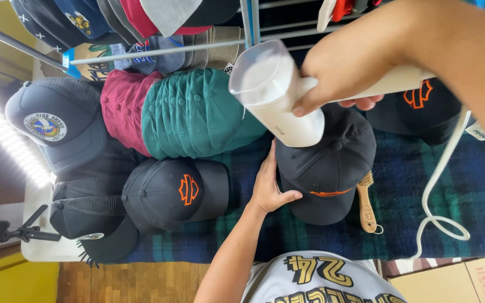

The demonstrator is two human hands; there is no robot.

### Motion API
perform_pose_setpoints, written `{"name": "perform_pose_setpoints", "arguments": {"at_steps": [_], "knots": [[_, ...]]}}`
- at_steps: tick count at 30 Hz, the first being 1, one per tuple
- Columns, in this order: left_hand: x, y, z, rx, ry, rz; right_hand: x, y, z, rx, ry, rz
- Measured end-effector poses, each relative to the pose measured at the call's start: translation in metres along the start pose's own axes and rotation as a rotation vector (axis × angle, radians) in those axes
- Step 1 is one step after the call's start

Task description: Steaming and brushing various baseball caps to clean and reshape them

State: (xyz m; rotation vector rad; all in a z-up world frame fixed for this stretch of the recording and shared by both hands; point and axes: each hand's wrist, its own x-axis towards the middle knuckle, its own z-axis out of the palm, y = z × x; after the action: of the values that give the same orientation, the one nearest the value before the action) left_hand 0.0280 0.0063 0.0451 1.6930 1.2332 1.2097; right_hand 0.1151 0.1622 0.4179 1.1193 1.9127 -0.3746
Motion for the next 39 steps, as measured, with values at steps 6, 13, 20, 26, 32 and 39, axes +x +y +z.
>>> {"name": "perform_pose_setpoints", "arguments": {"at_steps": [6,13,20,26,32,39], "knots": [[0.006,0.013,-0.008,-0.037,0.011,0.007,0.009,-0.029,-0.002,0.018,0.007,-0.129],[-0.011,-0.051,0.001,-0.265,0.041,0.068,-0.011,-0.035,-0.002,-0.098,-0.027,-0.090],[-0.017,-0.103,0.022,-0.915,0.237,-0.076,-0.023,-0.054,0.003,-0.109,-0.048,-0.066],[-0.020,-0.142,0.024,-1.232,0.434,-0.332,0.016,-0.098,0.035,-0.277,-0.059,-0.304],[-0.015,-0.104,-0.002,-1.274,0.254,-0.272,0.169,-0.209,0.178,-0.260,0.150,-0.187],[-0.002,-0.082,-0.015,-1.504,0.096,-0.270,0.023,-0.136,0.188,-0.279,0.178,-0.383]]}}
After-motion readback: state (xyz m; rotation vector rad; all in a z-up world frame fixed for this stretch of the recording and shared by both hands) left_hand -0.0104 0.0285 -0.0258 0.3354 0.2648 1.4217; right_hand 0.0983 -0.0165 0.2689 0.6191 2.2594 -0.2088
